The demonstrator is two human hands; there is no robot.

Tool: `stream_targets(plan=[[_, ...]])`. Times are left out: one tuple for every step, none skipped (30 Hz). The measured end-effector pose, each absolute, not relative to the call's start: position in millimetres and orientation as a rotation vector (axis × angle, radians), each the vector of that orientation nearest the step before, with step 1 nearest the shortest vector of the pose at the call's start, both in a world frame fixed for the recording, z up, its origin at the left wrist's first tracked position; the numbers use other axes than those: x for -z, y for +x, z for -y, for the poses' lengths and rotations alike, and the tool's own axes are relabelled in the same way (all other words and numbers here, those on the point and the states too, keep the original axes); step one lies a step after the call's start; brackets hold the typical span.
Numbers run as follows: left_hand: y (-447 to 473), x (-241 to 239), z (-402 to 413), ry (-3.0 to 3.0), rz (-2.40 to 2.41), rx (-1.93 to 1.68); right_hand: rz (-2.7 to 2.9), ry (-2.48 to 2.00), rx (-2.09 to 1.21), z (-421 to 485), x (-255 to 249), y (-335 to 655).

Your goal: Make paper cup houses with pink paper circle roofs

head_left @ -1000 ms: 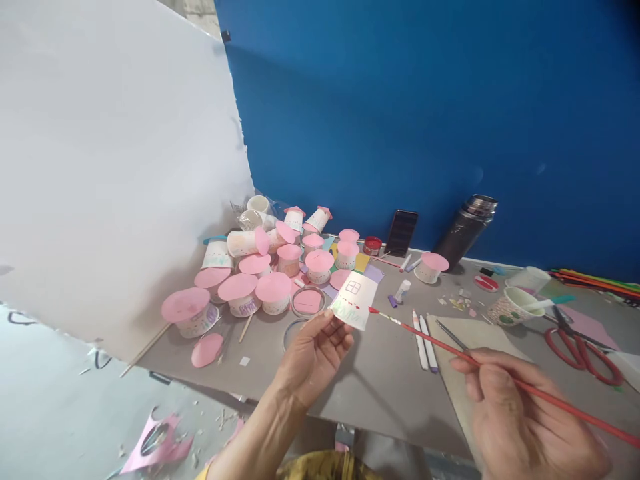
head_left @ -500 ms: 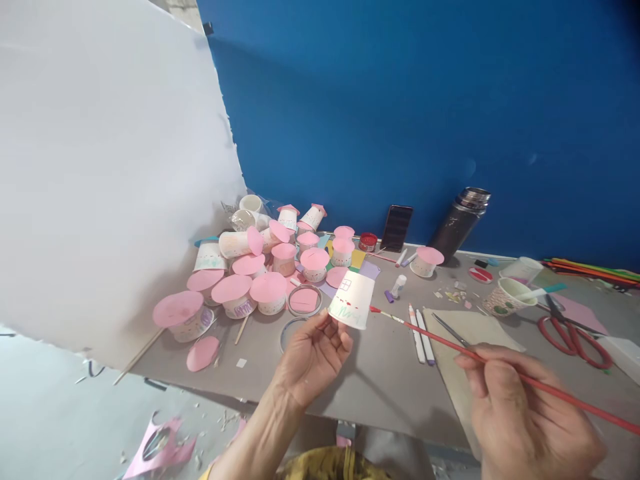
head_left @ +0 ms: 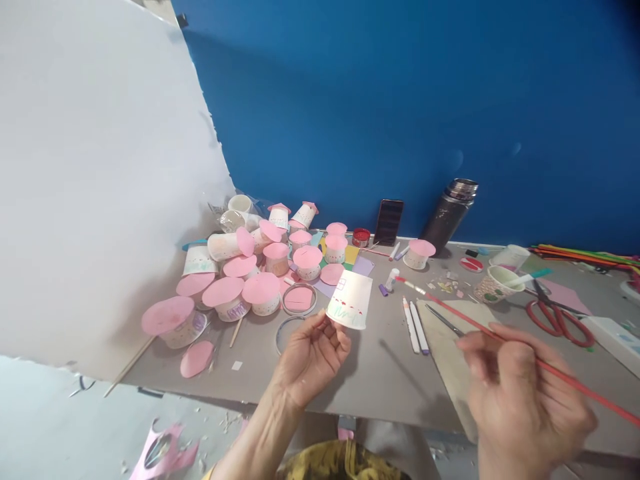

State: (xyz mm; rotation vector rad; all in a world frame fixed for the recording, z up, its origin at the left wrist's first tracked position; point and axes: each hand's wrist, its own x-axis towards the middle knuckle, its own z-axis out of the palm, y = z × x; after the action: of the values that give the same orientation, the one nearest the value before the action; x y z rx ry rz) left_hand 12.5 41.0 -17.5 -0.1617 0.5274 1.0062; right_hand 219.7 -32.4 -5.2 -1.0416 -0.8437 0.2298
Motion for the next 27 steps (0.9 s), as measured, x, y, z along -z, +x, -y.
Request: stream_targets(plan=[[13.5, 17.8, -40.2, -0.154, -0.535, -0.987, 0.845, -1.048, -0.245, 28.6, 5.1, 220.1], [14.9, 18.0, -38.8, -0.145, -0.545, -0.961, 0.860, -1.067, -0.253, 24.3, 6.0, 220.6], [16.6, 18.0, -37.1, -0.133, -0.555, -0.931, 0.885, -1.095, -0.262, 19.7, 7.6, 221.1], [18.5, 17.9, -35.1, -0.120, -0.561, -0.900, 0.929, -1.127, -0.282, 15.2, 9.5, 221.6], [20.4, 17.7, -32.9, -0.107, -0.565, -0.870, 0.988, -1.153, -0.306, 10.9, 11.4, 222.0], [22.1, 17.5, -30.7, -0.095, -0.571, -0.844, 1.051, -1.171, -0.334, 7.2, 13.0, 222.3], [23.6, 17.2, -28.8, -0.083, -0.581, -0.821, 1.111, -1.184, -0.364, 4.1, 14.1, 222.5], [24.7, 16.9, -27.3, -0.072, -0.595, -0.801, 1.163, -1.194, -0.397, 1.9, 14.7, 222.6], [25.5, 16.7, -26.1, -0.061, -0.613, -0.786, 1.203, -1.204, -0.429, 0.4, 15.0, 222.4], [25.9, 16.6, -25.4, -0.052, -0.631, -0.773, 1.229, -1.214, -0.461, -0.3, 15.1, 222.1], [26.1, 16.7, -25.0, -0.044, -0.645, -0.761, 1.244, -1.221, -0.504, -0.5, 15.2, 221.8], [26.1, 17.0, -24.6, -0.039, -0.655, -0.749, 1.251, -1.223, -0.556, -0.3, 15.6, 221.3], [26.1, 17.7, -24.2, -0.034, -0.659, -0.743, 1.247, -1.218, -0.600, 0.1, 16.3, 221.0], [26.2, 18.7, -23.5, -0.027, -0.657, -0.746, 1.231, -1.212, -0.631, 0.4, 17.2, 220.6], [26.4, 20.0, -22.2, -0.012, -0.645, -0.758, 1.208, -1.208, -0.642, 0.6, 18.4, 220.4], [27.0, 21.4, -20.2, 0.019, -0.623, -0.783, 1.180, -1.208, -0.636, 0.7, 19.4, 220.1], [27.8, 23.0, -17.5, 0.075, -0.595, -0.819, 1.150, -1.213, -0.618, 0.5, 20.2, 219.8], [29.1, 24.7, -14.2, 0.156, -0.566, -0.864, 1.122, -1.221, -0.596, 0.2, 20.5, 219.4], [30.7, 26.3, -10.5, 0.253, -0.545, -0.910, 1.100, -1.231, -0.576, -0.3, 20.3, 218.9], [32.5, 27.9, -6.6, 0.351, -0.539, -0.950, 1.085, -1.243, -0.561, -0.8, 19.4, 218.0], [34.5, 29.4, -2.8, 0.438, -0.548, -0.984, 1.078, -1.257, -0.551, -1.2, 18.1, 216.9], [36.4, 30.8, 0.5, 0.505, -0.571, -1.013, 1.079, -1.273, -0.546, -1.7, 16.3, 215.6], [38.2, 32.1, 3.0, 0.546, -0.601, -1.038, 1.086, -1.288, -0.545, -2.0, 14.2, 214.1], [39.5, 33.1, 4.6, 0.565, -0.628, -1.062, 1.098, -1.300, -0.546, -2.4, 11.9, 212.5], [40.4, 33.9, 5.2, 0.568, -0.645, -1.082, 1.112, -1.308, -0.544, -2.7, 9.7, 210.9], [40.7, 34.4, 4.6, 0.555, -0.649, -1.098, 1.130, -1.309, -0.540, -2.9, 7.5, 209.6], [40.4, 34.4, 3.0, 0.524, -0.642, -1.105, 1.147, -1.298, -0.524, -2.6, 5.6, 208.6]])
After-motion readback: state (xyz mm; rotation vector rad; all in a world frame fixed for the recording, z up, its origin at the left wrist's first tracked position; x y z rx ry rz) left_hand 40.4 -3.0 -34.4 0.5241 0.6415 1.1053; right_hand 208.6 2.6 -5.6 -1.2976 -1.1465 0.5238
